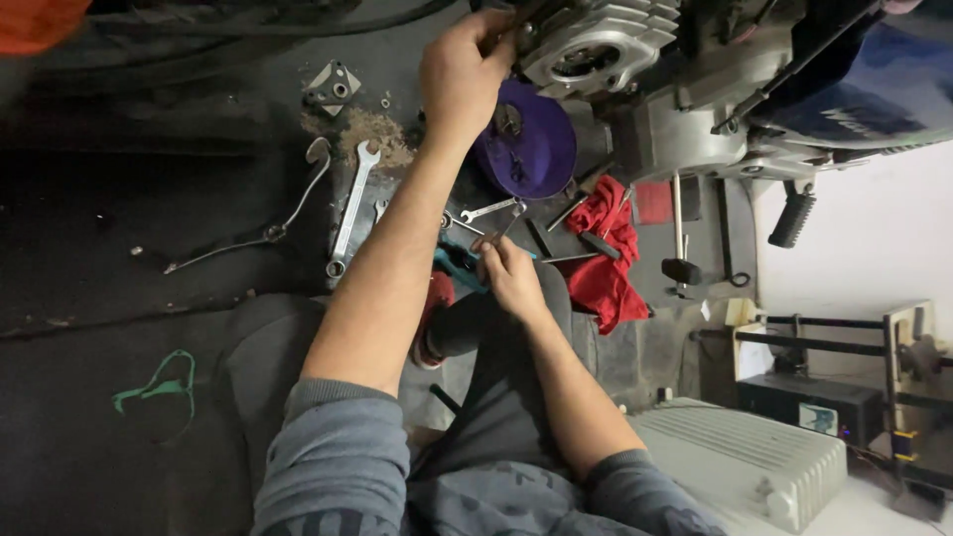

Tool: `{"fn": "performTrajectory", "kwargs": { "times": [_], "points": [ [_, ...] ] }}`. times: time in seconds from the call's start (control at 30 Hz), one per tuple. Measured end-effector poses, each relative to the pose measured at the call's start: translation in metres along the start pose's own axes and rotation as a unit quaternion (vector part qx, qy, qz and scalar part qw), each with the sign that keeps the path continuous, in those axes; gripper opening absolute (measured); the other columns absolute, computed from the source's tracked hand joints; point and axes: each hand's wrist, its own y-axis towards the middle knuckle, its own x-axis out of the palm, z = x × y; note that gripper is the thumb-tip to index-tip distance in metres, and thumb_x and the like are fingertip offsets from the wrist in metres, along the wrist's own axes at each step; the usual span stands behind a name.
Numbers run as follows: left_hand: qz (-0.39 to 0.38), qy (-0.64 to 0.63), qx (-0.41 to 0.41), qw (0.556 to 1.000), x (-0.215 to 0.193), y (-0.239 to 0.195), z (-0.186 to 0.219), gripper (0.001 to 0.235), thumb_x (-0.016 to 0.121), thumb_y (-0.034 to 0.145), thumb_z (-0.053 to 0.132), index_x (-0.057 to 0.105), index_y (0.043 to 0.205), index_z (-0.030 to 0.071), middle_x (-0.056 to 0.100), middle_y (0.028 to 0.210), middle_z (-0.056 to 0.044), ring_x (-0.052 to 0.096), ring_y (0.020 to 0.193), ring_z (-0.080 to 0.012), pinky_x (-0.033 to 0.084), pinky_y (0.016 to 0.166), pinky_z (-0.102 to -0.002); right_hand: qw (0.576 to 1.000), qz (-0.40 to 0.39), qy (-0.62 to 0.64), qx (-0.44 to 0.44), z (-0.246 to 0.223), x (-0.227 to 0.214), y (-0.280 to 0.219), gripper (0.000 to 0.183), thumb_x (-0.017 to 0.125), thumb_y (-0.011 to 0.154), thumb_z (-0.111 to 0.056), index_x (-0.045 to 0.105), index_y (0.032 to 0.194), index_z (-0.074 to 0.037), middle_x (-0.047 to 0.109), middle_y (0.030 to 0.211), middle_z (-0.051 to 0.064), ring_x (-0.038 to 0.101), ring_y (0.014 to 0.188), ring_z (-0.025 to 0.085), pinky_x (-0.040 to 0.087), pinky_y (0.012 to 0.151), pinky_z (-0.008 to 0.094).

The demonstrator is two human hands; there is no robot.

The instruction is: The person works on a motorcycle engine, using a wrench and a socket wrench to loosen and tighten bolts on the cylinder head. They remove a bolt and place it in a purple bowl, then reattach a component to the engine.

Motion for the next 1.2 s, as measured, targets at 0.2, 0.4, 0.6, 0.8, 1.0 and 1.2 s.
{"fn": "performTrajectory", "kwargs": {
  "times": [0.2,0.4,0.6,0.8,1.0,1.2],
  "points": [
    [0.0,0.013,0.007,1.0,0.0,-0.001,-0.009,0.017,0.074,0.091,0.021,0.078,0.104,0.012,0.08,0.086,-0.008,0.08,0.078,-0.022,0.058,0.068,-0.033,1.0,0.005,-0.004,0.019,0.005,0.002,0.002,0.022,0.051,0.108,-0.021,0.066,0.106,-0.004,0.056,0.065,0.0,0.051,0.057,0.008,0.044,0.055,0.027],
    [0.011,0.023,0.035,0.999,0.001,0.0,-0.008,0.019,0.074,0.089,0.021,0.078,0.106,0.012,0.08,0.094,-0.008,0.08,0.086,-0.0235,0.06,0.072,-0.034,1.0,0.016,-0.005,0.025,0.019,-0.005,0.009,0.022,0.053,0.107,-0.022,0.067,0.104,-0.004,0.057,0.066,0.0,0.051,0.059,0.008,0.044,0.055,0.027],
    [0.025,0.022,0.051,0.998,0.001,-0.002,-0.011,0.018,0.074,0.091,0.021,0.078,0.107,0.013,0.081,0.094,-0.007,0.08,0.086,-0.0229,0.06,0.073,-0.034,0.98,0.054,-0.148,-0.119,0.051,-0.039,0.023,0.023,0.056,0.109,-0.022,0.064,0.1,-0.002,0.06,0.077,0.008,0.058,0.071,0.018,0.049,0.065,0.034],
    [0.026,0.017,0.046,0.998,0.002,-0.004,-0.007,0.017,0.075,0.091,0.022,0.078,0.106,0.014,0.08,0.093,-0.006,0.08,0.085,-0.0229,0.06,0.072,-0.034,0.966,0.082,-0.225,-0.099,0.065,-0.059,0.032,0.023,0.06,0.107,-0.022,0.062,0.1,0.001,0.058,0.081,0.015,0.057,0.074,0.025,0.048,0.07,0.037],
    [0.018,0.021,0.04,0.999,0.0,-0.004,-0.007,0.018,0.074,0.09,0.02,0.077,0.106,0.013,0.08,0.093,-0.007,0.08,0.086,-0.0236,0.06,0.073,-0.034,0.987,0.111,-0.075,-0.092,0.061,-0.051,0.031,0.021,0.055,0.104,-0.012,0.059,0.122,-0.003,0.063,0.085,0.007,0.06,0.077,0.015,0.05,0.072,0.03],
    [0.022,0.029,0.035,0.999,0.0,-0.003,-0.003,0.017,0.074,0.089,0.02,0.078,0.105,0.014,0.08,0.091,-0.007,0.079,0.083,-0.0242,0.058,0.07,-0.034,0.985,0.102,-0.086,-0.105,0.061,-0.05,0.032,0.021,0.056,0.105,-0.01,0.059,0.123,-0.001,0.059,0.084,0.006,0.056,0.076,0.013,0.049,0.072,0.029]
  ]
}}
